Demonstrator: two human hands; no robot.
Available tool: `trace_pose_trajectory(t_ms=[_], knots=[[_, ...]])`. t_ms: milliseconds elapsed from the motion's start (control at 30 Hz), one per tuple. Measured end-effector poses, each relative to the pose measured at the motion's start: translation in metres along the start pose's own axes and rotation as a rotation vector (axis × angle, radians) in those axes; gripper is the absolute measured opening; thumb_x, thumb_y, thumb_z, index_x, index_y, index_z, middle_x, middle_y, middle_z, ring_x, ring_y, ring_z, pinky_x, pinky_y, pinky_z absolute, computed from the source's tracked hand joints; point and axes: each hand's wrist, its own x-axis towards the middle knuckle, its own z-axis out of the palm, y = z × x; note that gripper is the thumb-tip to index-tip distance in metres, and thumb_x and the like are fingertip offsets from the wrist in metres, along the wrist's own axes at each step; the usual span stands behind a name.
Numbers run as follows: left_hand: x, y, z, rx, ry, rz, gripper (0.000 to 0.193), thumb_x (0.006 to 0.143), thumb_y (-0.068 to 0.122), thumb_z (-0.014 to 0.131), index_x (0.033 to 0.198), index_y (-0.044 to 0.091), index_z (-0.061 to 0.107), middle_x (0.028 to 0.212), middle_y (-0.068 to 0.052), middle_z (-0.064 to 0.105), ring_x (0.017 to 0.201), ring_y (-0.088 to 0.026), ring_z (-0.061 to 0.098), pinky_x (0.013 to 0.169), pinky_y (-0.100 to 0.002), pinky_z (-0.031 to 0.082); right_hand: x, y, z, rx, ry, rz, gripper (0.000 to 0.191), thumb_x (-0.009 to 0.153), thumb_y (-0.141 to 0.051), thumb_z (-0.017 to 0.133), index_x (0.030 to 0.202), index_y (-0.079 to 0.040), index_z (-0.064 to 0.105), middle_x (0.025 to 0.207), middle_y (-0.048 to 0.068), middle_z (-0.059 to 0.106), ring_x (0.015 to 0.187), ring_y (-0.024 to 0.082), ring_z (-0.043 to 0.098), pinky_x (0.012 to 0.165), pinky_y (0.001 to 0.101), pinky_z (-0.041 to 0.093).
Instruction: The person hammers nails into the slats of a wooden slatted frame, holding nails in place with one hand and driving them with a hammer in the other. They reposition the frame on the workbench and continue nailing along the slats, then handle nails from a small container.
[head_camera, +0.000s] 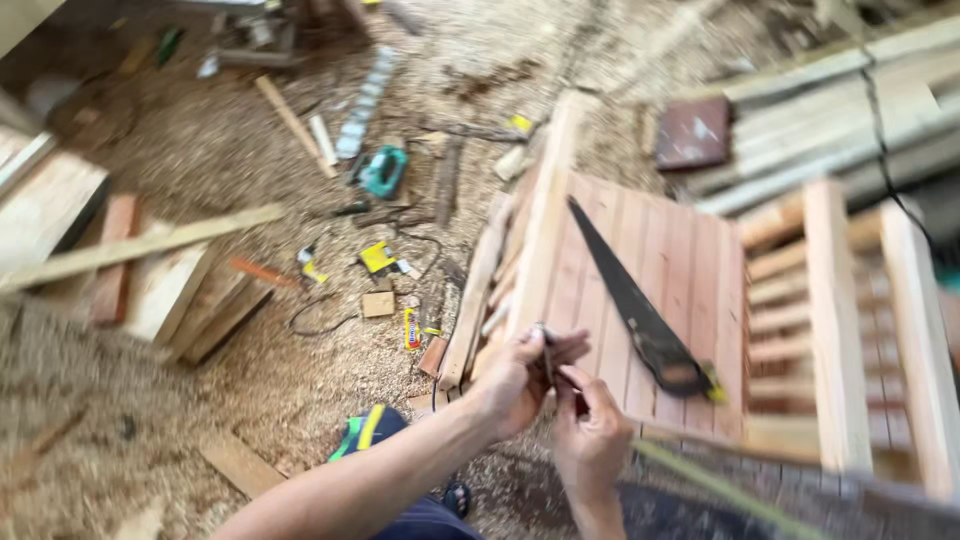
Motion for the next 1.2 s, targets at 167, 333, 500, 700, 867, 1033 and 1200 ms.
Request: trace_pose_trajectory(t_ms=[167,333,500,700,867,1033,1200], knots=[[0.007,0.095,-0.079,-0.206,0.051,0.292,0.027,0.109,0.024,0.037,0.097,0.006,0.054,0.108,-0.016,0.072,0.106,-0.027,0.070,0.092,-0.041,0.058,0.033,-0.054,0.093,0.111,-0.120,0.000,0.013,0.091,-0.011,0.077,0.101,-0.003,0.077,0.078,0.006,0.076,0.061,0.010,0.065,0.056,0.0265,0.053],[0.003,0.231,-0.173,-0.014,0.096,0.557,0.019,0.110,0.015,0.050,0.099,0.007,0.062,0.080,-0.003,0.060,0.067,-0.013,0.055,0.061,-0.027,0.048,0.059,-0.124,0.229,0.151,-0.326,-0.049,0.015,0.093,-0.017,0.076,0.098,-0.003,0.077,0.071,0.005,0.072,0.059,0.010,0.062,0.057,0.0266,0.052],[-0.067,0.379,-0.222,0.536,0.173,0.862,0.005,0.101,0.008,0.065,0.102,0.005,0.069,0.082,-0.001,0.059,0.074,-0.008,0.052,0.065,-0.024,0.044,0.082,-0.231,0.381,0.228,-0.467,-0.151,0.015,0.093,-0.019,0.074,0.098,-0.005,0.076,0.075,0.002,0.075,0.062,0.007,0.068,0.059,0.0253,0.054],[-0.172,0.513,-0.266,1.135,0.517,1.274,0.011,0.089,0.006,0.078,0.098,0.005,0.073,0.093,-0.007,0.070,0.082,-0.016,0.067,0.067,-0.030,0.055,0.089,-0.335,0.517,0.311,-0.592,-0.285,0.014,0.091,-0.018,0.078,0.094,-0.004,0.077,0.069,0.007,0.073,0.061,0.011,0.067,0.059,0.0269,0.055],[-0.218,0.562,-0.320,1.307,0.800,1.447,0.009,0.093,0.011,0.081,0.095,0.005,0.075,0.090,-0.010,0.073,0.080,-0.022,0.071,0.067,-0.035,0.059,0.065,-0.379,0.620,0.401,-0.725,-0.401,0.014,0.085,-0.017,0.083,0.087,-0.004,0.077,0.066,0.009,0.073,0.059,0.011,0.071,0.058,0.0270,0.055],[-0.259,0.603,-0.380,1.171,0.990,1.430,0.010,0.096,0.013,0.081,0.096,0.003,0.077,0.087,-0.011,0.076,0.076,-0.021,0.073,0.065,-0.035,0.060,0.039,-0.434,0.729,0.614,-0.955,-0.630,0.011,0.082,-0.015,0.083,0.083,-0.006,0.076,0.066,0.007,0.072,0.057,0.011,0.070,0.059,0.0250,0.057],[-0.316,0.646,-0.411,0.875,1.113,1.618,0.003,0.095,0.003,0.074,0.096,0.004,0.076,0.088,-0.009,0.077,0.078,-0.013,0.073,0.068,-0.029,0.062,0.005,-0.533,0.782,0.798,-1.123,-0.846,0.010,0.079,-0.012,0.083,0.080,-0.006,0.076,0.067,0.004,0.073,0.055,0.010,0.070,0.053,0.0258,0.056]])
